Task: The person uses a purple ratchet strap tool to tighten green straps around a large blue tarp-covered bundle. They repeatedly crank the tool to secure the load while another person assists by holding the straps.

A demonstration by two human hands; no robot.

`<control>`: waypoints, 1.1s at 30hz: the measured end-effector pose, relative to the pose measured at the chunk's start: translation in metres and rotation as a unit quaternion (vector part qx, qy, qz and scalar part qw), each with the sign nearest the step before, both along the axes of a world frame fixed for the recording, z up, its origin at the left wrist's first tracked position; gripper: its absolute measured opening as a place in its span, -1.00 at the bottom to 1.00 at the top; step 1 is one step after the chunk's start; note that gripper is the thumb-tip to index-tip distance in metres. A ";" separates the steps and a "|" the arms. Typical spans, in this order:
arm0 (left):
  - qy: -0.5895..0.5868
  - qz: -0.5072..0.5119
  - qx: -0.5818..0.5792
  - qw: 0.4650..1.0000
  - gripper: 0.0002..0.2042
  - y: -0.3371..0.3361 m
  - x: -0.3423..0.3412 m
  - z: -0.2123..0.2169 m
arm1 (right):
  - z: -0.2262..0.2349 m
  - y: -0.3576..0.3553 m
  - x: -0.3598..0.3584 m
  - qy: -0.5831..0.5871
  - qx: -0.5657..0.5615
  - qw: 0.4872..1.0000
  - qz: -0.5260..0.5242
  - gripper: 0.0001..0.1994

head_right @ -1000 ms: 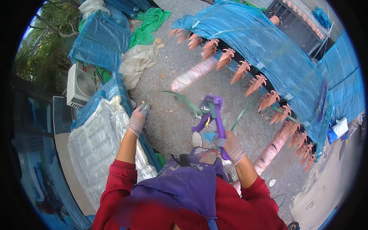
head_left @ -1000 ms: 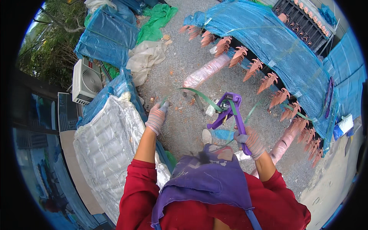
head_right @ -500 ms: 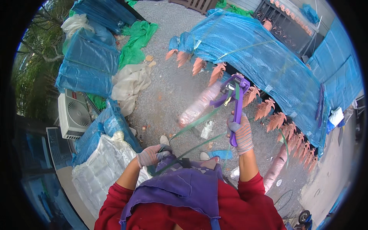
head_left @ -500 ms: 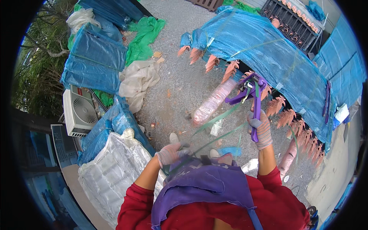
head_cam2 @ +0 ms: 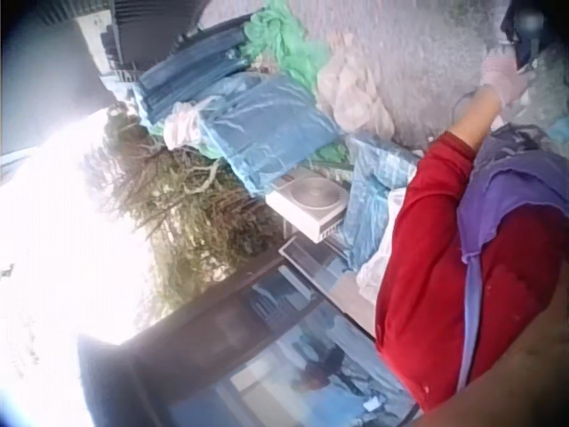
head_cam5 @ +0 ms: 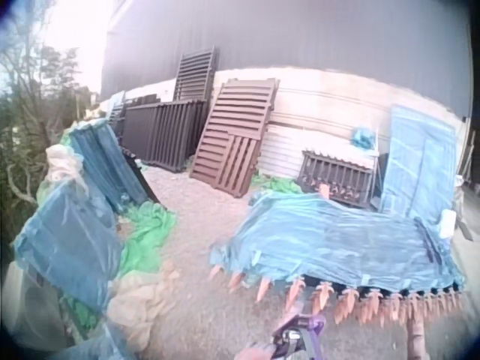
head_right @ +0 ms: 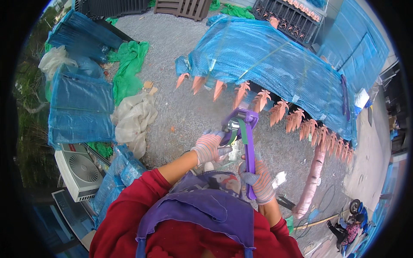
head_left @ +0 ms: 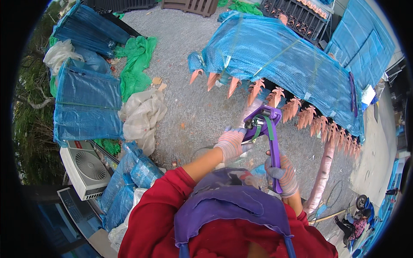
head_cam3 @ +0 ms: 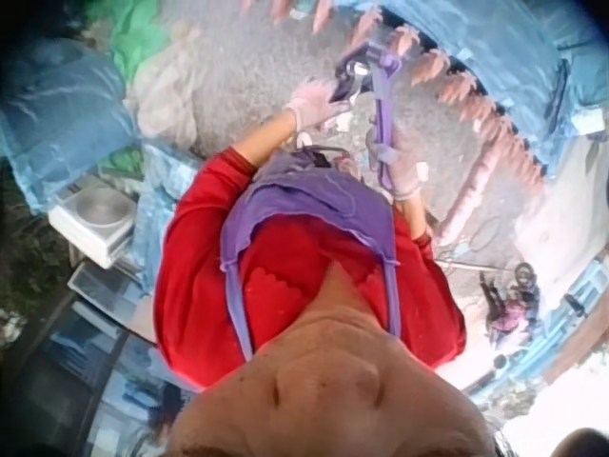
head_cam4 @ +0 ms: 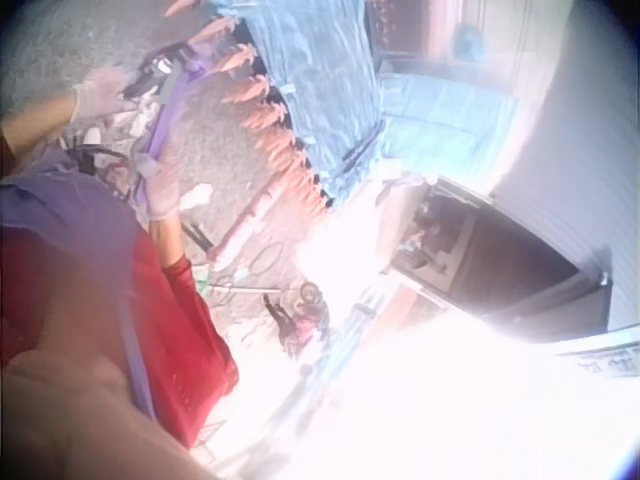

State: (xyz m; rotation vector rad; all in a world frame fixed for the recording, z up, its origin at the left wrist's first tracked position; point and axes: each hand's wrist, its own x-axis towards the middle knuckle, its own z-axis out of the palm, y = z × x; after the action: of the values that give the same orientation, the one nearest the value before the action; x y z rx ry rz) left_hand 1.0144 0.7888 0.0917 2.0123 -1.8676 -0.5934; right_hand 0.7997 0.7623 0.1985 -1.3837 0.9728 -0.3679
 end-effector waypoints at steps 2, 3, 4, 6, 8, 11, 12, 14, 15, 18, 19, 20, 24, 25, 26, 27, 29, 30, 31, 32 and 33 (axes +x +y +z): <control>0.041 0.031 0.061 0.997 -0.46 -0.014 -0.006 -0.007 | -0.011 -0.006 0.007 0.004 -0.095 0.995 0.005 -0.48; 0.049 0.048 0.095 0.993 -0.49 -0.020 -0.009 -0.002 | -0.018 -0.009 0.009 0.006 -0.137 0.991 0.007 -0.49; 0.053 0.069 0.129 0.988 -0.52 -0.023 -0.011 0.001 | -0.015 -0.009 0.018 0.004 -0.076 0.997 -0.018 -0.51; 0.068 0.056 0.126 0.988 -0.66 -0.034 -0.015 -0.006 | 0.001 -0.013 0.037 0.000 0.043 0.997 -0.066 -0.57; 0.055 0.003 0.132 0.990 -0.72 -0.039 -0.017 -0.006 | -0.025 -0.025 0.040 -0.005 -0.006 0.997 -0.071 -0.59; 0.248 0.073 -0.016 0.966 -0.72 -0.047 -0.003 -0.045 | -0.026 -0.035 0.056 -0.031 0.039 0.995 -0.085 -0.59; 0.327 0.094 -0.056 0.939 -0.72 -0.053 0.003 -0.047 | -0.029 -0.039 0.060 -0.022 0.027 0.997 -0.073 -0.60; 0.498 0.124 -0.014 0.858 -0.74 -0.062 0.014 -0.049 | -0.033 -0.046 0.072 -0.010 -0.002 0.998 -0.058 -0.60; 0.562 0.143 0.018 0.815 -0.75 -0.065 0.021 -0.040 | -0.036 -0.051 0.079 -0.007 -0.019 0.998 -0.056 -0.59; 0.722 0.145 0.060 0.673 -0.78 -0.079 0.067 -0.036 | -0.067 -0.069 0.100 0.007 -0.130 0.990 -0.049 -0.57; 0.759 0.119 0.058 0.637 -0.78 -0.086 0.088 -0.046 | -0.067 -0.073 0.109 -0.011 -0.052 0.996 -0.072 -0.56; 0.794 0.111 0.055 0.595 -0.79 -0.092 0.117 -0.055 | -0.065 -0.078 0.121 -0.032 0.027 0.994 -0.096 -0.55; 0.815 0.187 0.027 0.547 -0.78 -0.114 0.251 -0.029 | -0.078 -0.095 0.162 -0.126 0.175 0.934 -0.286 -0.57; 0.801 0.168 0.031 0.573 -0.78 -0.113 0.285 -0.024 | -0.089 -0.102 0.169 -0.115 0.146 0.933 -0.307 -0.60; 0.788 0.153 0.037 0.595 -0.77 -0.107 0.308 -0.023 | -0.089 -0.108 0.176 -0.104 0.128 0.930 -0.328 -0.60; 0.785 0.159 0.055 0.596 -0.77 -0.106 0.325 -0.021 | -0.089 -0.114 0.190 -0.098 0.116 0.926 -0.347 -0.60; 0.778 0.173 0.089 0.598 -0.76 -0.109 0.356 -0.018 | -0.085 -0.121 0.208 -0.075 0.100 0.912 -0.390 -0.61; 0.780 0.165 0.090 0.597 -0.76 -0.113 0.367 -0.016 | -0.084 -0.126 0.215 -0.104 0.099 0.903 -0.405 -0.64; 0.782 0.158 0.092 0.595 -0.74 -0.119 0.369 -0.016 | -0.083 -0.129 0.220 -0.126 0.114 0.887 -0.429 -0.65; 0.785 0.152 0.094 0.594 -0.72 -0.124 0.371 -0.017 | -0.081 -0.132 0.228 -0.148 0.128 0.871 -0.452 -0.66; 0.789 0.156 0.091 0.587 -0.68 -0.130 0.373 -0.021 | -0.077 -0.133 0.234 -0.163 0.125 0.867 -0.454 -0.66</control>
State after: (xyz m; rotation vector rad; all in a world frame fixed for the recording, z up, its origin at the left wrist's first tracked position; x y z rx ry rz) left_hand 1.3874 0.6584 0.0705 0.8589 -0.2913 -1.6656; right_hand 1.0336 0.6296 0.1220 -0.5170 1.2848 -1.0967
